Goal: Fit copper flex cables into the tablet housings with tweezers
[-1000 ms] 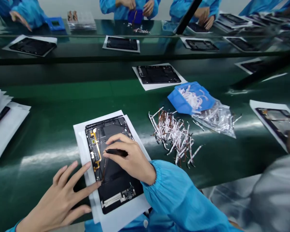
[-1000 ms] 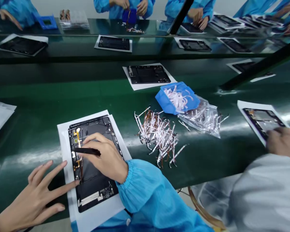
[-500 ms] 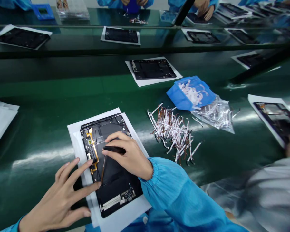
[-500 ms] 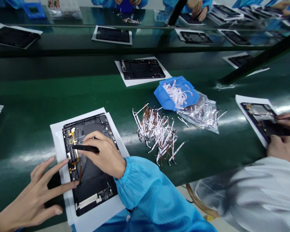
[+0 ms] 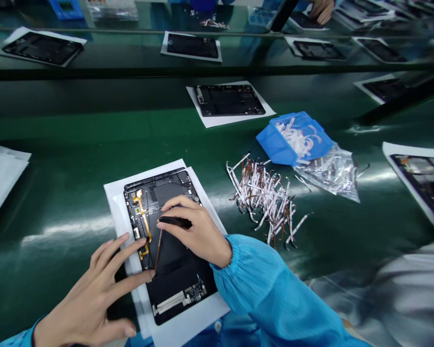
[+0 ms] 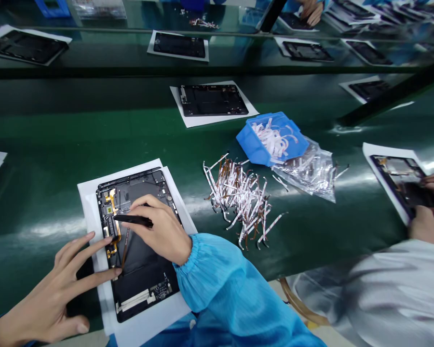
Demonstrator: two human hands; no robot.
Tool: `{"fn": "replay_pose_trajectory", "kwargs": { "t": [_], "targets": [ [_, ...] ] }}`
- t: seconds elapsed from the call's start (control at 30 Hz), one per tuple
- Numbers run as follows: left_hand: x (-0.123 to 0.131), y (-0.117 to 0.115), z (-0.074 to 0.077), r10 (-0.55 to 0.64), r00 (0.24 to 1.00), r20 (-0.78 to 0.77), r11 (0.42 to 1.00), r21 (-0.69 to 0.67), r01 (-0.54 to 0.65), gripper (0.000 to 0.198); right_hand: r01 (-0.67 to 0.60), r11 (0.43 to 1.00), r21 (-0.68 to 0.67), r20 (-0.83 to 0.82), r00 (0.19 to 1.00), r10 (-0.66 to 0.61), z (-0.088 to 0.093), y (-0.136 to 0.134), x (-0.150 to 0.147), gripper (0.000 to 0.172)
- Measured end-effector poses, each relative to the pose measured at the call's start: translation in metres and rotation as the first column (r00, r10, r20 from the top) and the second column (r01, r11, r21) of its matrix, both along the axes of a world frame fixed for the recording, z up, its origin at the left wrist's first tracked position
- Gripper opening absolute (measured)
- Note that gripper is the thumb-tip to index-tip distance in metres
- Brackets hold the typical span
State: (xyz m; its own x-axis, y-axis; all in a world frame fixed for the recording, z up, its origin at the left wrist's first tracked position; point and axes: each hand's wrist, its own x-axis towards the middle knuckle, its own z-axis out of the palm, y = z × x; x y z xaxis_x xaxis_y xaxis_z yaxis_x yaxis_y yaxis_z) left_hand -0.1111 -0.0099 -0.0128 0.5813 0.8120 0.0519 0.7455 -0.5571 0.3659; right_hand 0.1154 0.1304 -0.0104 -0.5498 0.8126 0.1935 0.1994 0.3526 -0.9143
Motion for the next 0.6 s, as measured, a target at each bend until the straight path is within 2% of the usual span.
{"fn": "replay_pose_trajectory", "kwargs": {
  "t": [0.17,0.33,0.6],
  "targets": [
    [-0.001,0.0,-0.002,-0.046,0.998,-0.053,0.999,0.021,0.047,0.079,-0.004,1.0,0.008,0.015,1.0,0.003,-0.003,0.001,-0.001,0.005],
    [0.003,0.001,-0.003,-0.056,0.982,-0.182,0.997,0.041,0.065,0.09,0.006,1.0,-0.012,0.021,1.0,-0.006,-0.006,0.001,-0.002,0.004],
    [0.004,0.002,0.0,-0.06,0.981,-0.183,0.995,0.068,0.073,0.085,0.064,0.993,0.095,0.203,0.976,-0.082,-0.02,-0.002,-0.007,0.01]
  ]
}}
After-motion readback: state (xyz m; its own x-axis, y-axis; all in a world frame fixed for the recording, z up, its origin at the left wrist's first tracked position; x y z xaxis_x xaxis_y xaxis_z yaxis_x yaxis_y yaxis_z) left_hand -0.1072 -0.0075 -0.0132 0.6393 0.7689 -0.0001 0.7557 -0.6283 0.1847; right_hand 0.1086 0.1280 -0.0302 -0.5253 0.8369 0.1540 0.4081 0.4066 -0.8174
